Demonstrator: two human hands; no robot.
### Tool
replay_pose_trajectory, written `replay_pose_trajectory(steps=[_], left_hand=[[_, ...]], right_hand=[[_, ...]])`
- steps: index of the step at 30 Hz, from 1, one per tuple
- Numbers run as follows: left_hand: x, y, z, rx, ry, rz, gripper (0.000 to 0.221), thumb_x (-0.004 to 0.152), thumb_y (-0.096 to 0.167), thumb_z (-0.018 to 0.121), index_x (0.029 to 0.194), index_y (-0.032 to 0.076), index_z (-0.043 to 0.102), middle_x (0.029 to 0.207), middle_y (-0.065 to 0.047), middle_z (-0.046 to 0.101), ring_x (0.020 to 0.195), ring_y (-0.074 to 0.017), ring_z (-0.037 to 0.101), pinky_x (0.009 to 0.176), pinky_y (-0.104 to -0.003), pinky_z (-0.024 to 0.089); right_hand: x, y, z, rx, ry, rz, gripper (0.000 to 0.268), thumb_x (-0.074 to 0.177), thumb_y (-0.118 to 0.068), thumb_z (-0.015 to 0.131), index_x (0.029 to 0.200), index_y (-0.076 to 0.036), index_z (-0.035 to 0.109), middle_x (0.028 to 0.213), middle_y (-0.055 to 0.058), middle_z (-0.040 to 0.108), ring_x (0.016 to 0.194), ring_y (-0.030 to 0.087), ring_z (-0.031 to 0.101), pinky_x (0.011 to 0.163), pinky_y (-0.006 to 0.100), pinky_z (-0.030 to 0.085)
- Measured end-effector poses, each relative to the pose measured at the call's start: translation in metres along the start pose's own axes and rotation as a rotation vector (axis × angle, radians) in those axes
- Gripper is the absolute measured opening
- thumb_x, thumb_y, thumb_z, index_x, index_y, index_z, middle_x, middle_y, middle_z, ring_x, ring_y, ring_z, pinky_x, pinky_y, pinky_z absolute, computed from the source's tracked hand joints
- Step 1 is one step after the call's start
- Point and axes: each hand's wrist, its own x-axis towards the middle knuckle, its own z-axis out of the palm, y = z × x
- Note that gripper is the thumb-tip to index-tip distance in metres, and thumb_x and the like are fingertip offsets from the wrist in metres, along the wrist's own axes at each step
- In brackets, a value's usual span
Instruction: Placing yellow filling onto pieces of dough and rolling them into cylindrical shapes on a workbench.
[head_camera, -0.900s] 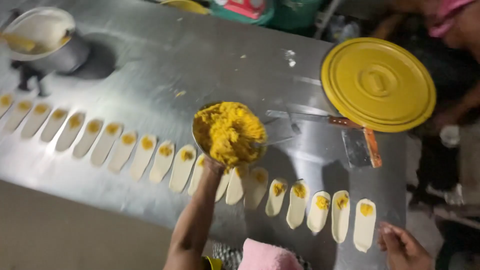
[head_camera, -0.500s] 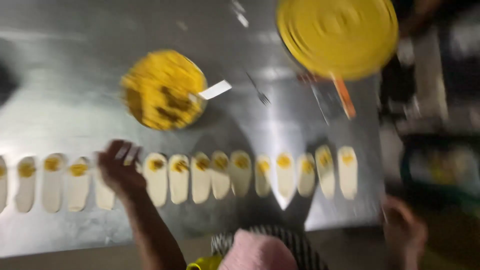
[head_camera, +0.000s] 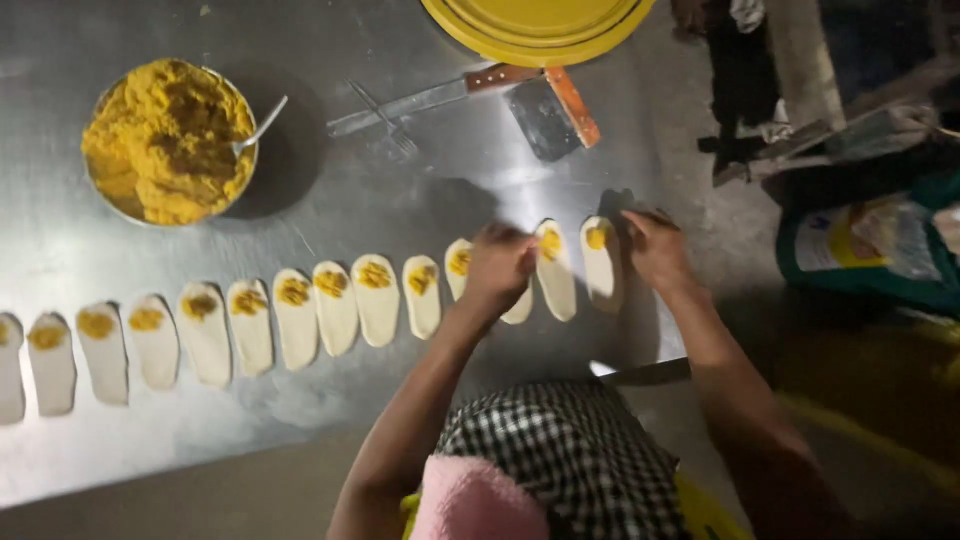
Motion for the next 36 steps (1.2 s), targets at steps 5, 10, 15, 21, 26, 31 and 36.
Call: replay_pose_trajectory(steps=[5,10,15,21,26,31,36], left_hand=[[0.062,0.012,0.078,0.312,-0.017,0.042,0.028,0.093,0.026,0.06,0.115,0.019,0.076,0.122,-0.011,0.069,0.121,-0.0384,0.052,0.098,-0.064,0.036],[0.091,0.029,0.099,0.431,-0.147,-0.074,0.031,0.094,0.022,0.057,0.12,0.024,0.075,0.128,-0.006,0.068,0.123,-0.0361,0.048,0.1,-0.062,0.036],[0.099,0.025,0.114,0.368,-0.144,-0.171,0.023,0.088,0.025,0.068,0.109,0.029,0.077,0.12,-0.001,0.069,0.121,-0.0325,0.049,0.1,-0.059,0.034],[0.103,0.019,0.117,0.317,-0.112,-0.127,0.014,0.086,0.026,0.075,0.098,0.02,0.073,0.115,-0.003,0.07,0.117,-0.0346,0.052,0.095,-0.058,0.037],[0.103,0.002,0.128,0.306,-0.12,-0.077,0.016,0.085,0.016,0.071,0.1,0.018,0.072,0.108,-0.003,0.073,0.114,-0.0344,0.055,0.095,-0.06,0.037],[0.078,0.028,0.114,0.364,-0.045,0.035,0.02,0.085,0.01,0.068,0.103,0.018,0.072,0.108,-0.007,0.071,0.111,-0.0331,0.054,0.093,-0.059,0.038],[0.011,0.045,0.115,0.529,0.021,0.426,0.011,0.098,0.015,0.064,0.103,0.016,0.074,0.11,-0.005,0.071,0.108,-0.027,0.054,0.091,-0.047,0.04]], right_hand=[[0.02,0.006,-0.005,0.1,-0.045,-0.253,0.032,0.091,-0.006,0.065,0.122,-0.007,0.073,0.115,0.016,0.068,0.106,0.033,0.066,0.092,0.04,0.053],[0.041,0.027,0.004,0.169,-0.076,-0.493,0.045,0.079,0.007,0.061,0.116,-0.011,0.077,0.116,0.013,0.067,0.111,0.032,0.063,0.097,0.039,0.052],[0.053,0.026,0.003,0.196,-0.161,-0.449,0.026,0.084,0.003,0.066,0.104,-0.01,0.076,0.107,0.01,0.067,0.105,0.029,0.066,0.089,0.039,0.053],[0.057,0.021,0.001,0.286,-0.193,-0.415,0.016,0.082,0.002,0.069,0.096,-0.005,0.069,0.105,0.011,0.068,0.102,0.03,0.067,0.087,0.04,0.053],[0.051,0.018,0.003,0.289,-0.264,-0.267,0.019,0.086,-0.001,0.069,0.104,-0.006,0.067,0.103,0.01,0.07,0.101,0.029,0.068,0.087,0.04,0.053],[0.029,0.027,-0.003,0.214,-0.145,-0.486,0.021,0.085,-0.004,0.071,0.105,-0.008,0.073,0.108,0.011,0.068,0.107,0.028,0.066,0.095,0.039,0.053],[-0.02,0.051,-0.007,0.379,-0.158,-0.841,0.03,0.083,-0.024,0.061,0.101,0.0,0.067,0.117,0.016,0.057,0.104,0.032,0.053,0.095,0.041,0.044]])
